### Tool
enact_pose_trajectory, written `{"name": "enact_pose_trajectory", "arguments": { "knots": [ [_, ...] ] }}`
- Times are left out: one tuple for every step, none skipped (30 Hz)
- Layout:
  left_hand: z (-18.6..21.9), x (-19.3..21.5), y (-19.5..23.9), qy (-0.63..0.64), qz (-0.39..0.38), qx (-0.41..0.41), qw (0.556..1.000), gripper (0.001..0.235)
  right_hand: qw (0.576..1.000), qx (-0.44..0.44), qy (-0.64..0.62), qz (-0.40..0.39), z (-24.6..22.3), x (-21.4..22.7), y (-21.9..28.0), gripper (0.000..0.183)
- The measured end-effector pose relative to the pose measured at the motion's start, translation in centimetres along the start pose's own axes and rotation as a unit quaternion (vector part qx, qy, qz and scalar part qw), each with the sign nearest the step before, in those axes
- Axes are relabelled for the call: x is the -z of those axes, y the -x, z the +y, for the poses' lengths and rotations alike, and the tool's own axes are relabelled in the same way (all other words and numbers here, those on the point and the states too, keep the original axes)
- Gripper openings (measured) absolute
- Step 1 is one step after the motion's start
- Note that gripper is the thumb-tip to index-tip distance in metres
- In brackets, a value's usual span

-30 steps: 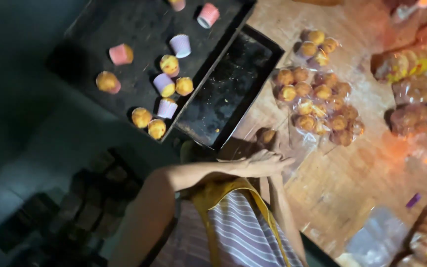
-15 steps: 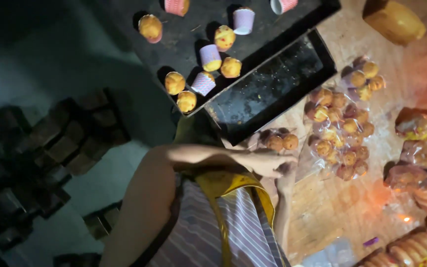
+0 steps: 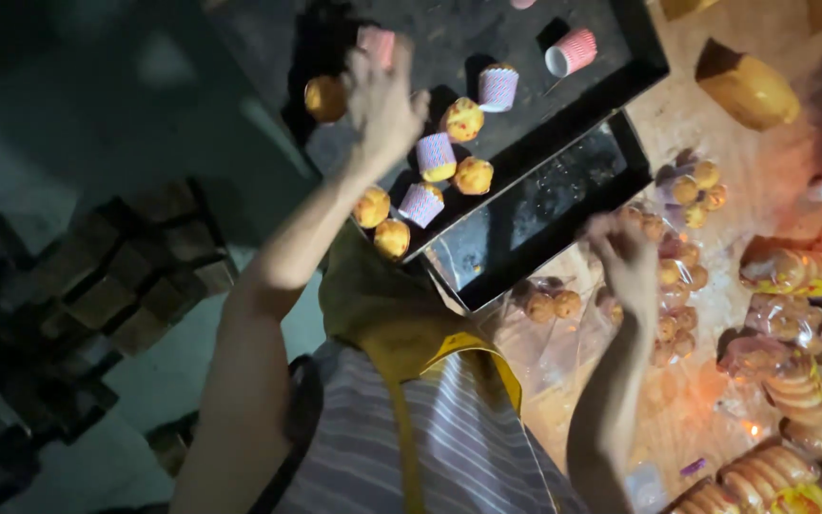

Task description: The person picks up muffins from a tray, peels off their paper liners, and places the muffins into plastic bags.

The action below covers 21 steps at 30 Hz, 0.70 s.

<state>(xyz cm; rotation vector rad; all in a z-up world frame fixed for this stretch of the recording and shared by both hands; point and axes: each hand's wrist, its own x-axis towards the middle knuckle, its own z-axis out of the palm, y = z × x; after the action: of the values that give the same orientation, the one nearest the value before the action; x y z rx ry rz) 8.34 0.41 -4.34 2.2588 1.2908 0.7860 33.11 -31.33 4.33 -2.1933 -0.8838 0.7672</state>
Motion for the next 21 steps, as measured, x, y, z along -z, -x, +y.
{"name": "enact_pose_trajectory", "arguments": {
  "knots": [
    [-1.3, -1.1, -1.3, 0.005, 0.001, -0.008, 1.000, 0.063, 1.000, 0.000, 0.000, 0.009, -0.6, -1.6, -3.5, 0.014],
    [-2.6, -2.2, -2.6, -0.040, 0.016, 0.020, 0.999, 0.072, 0.996, 0.090, 0.001, 0.010, -1.3, -3.0, -7.0, 0.021],
    [-4.0, -3.3, -3.8, -0.085, 0.030, 0.051, 0.995, 0.081, 0.984, 0.179, 0.003, 0.006, -1.9, -4.4, -10.7, 0.030],
    [-5.8, -5.7, -3.5, -0.081, 0.031, 0.047, 0.995, 0.081, 0.984, 0.180, 0.004, 0.011, -2.7, -5.1, -13.1, 0.030],
    [-7.6, -7.9, -3.7, -0.059, -0.012, 0.045, 0.997, 0.067, 0.964, 0.252, 0.052, 0.060, -3.8, -5.9, -16.0, 0.043],
    [-9.5, -10.2, -3.9, -0.036, -0.056, 0.043, 0.997, 0.054, 0.935, 0.322, 0.099, 0.108, -5.0, -6.6, -18.9, 0.056],
    [-9.3, -8.8, -3.6, -0.036, -0.056, 0.043, 0.997, 0.054, 0.935, 0.323, 0.098, 0.108, -2.1, -7.2, -22.9, 0.056],
    [-9.2, -7.5, -3.3, 0.177, -0.076, 0.049, 0.980, 0.063, 0.942, 0.302, 0.068, 0.131, 0.7, -7.8, -26.8, 0.061],
    [-9.2, -6.1, -2.9, 0.379, -0.088, 0.056, 0.919, 0.071, 0.947, 0.283, 0.036, 0.150, 3.4, -8.8, -31.2, 0.067],
    [-9.0, -5.3, -2.7, 0.377, -0.084, 0.058, 0.921, 0.071, 0.946, 0.286, 0.034, 0.147, 6.6, -9.1, -34.8, 0.067],
    [-8.9, -4.5, -1.9, 0.469, -0.112, 0.094, 0.871, 0.075, 0.938, 0.218, -0.261, 0.073, 10.1, -9.8, -38.1, 0.050],
    [-8.8, -3.7, -1.1, 0.555, -0.137, 0.128, 0.810, 0.079, 0.839, 0.126, -0.529, -0.007, 13.7, -10.6, -41.3, 0.035],
    [-8.6, -2.8, -0.7, 0.553, -0.133, 0.135, 0.811, 0.079, 0.840, 0.122, -0.529, -0.015, 10.2, -10.8, -38.6, 0.035],
    [-8.4, -1.8, -0.4, 0.608, -0.142, 0.140, 0.768, 0.074, 0.951, 0.151, -0.257, 0.076, 6.9, -10.9, -35.8, 0.035],
    [-7.9, -1.1, 0.1, 0.662, -0.153, 0.144, 0.720, 0.071, 0.972, 0.169, 0.040, 0.161, 3.7, -10.6, -32.9, 0.035],
    [-7.7, -0.4, 0.5, 0.661, -0.149, 0.149, 0.720, 0.071, 0.973, 0.168, 0.041, 0.154, 1.6, -11.0, -31.0, 0.035],
    [-7.2, 0.2, 0.6, 0.681, -0.172, 0.168, 0.692, 0.069, 0.959, 0.229, 0.069, 0.151, -0.3, -11.0, -28.8, 0.045],
    [-6.7, 0.7, 0.6, 0.699, -0.194, 0.187, 0.662, 0.068, 0.941, 0.290, 0.098, 0.147, -2.2, -10.9, -26.7, 0.055],
    [-6.3, 0.8, 0.7, 0.698, -0.200, 0.184, 0.662, 0.068, 0.941, 0.286, 0.097, 0.153, -4.8, -11.2, -24.1, 0.055],
    [-6.0, 0.9, 0.7, 0.716, -0.204, 0.199, 0.638, 0.067, 0.956, 0.267, -0.014, 0.122, -7.4, -11.4, -21.6, 0.059],
    [-5.5, 0.9, 1.0, 0.732, -0.209, 0.217, 0.611, 0.067, 0.958, 0.243, -0.123, 0.090, -9.8, -11.6, -18.8, 0.064]
  ]
}}
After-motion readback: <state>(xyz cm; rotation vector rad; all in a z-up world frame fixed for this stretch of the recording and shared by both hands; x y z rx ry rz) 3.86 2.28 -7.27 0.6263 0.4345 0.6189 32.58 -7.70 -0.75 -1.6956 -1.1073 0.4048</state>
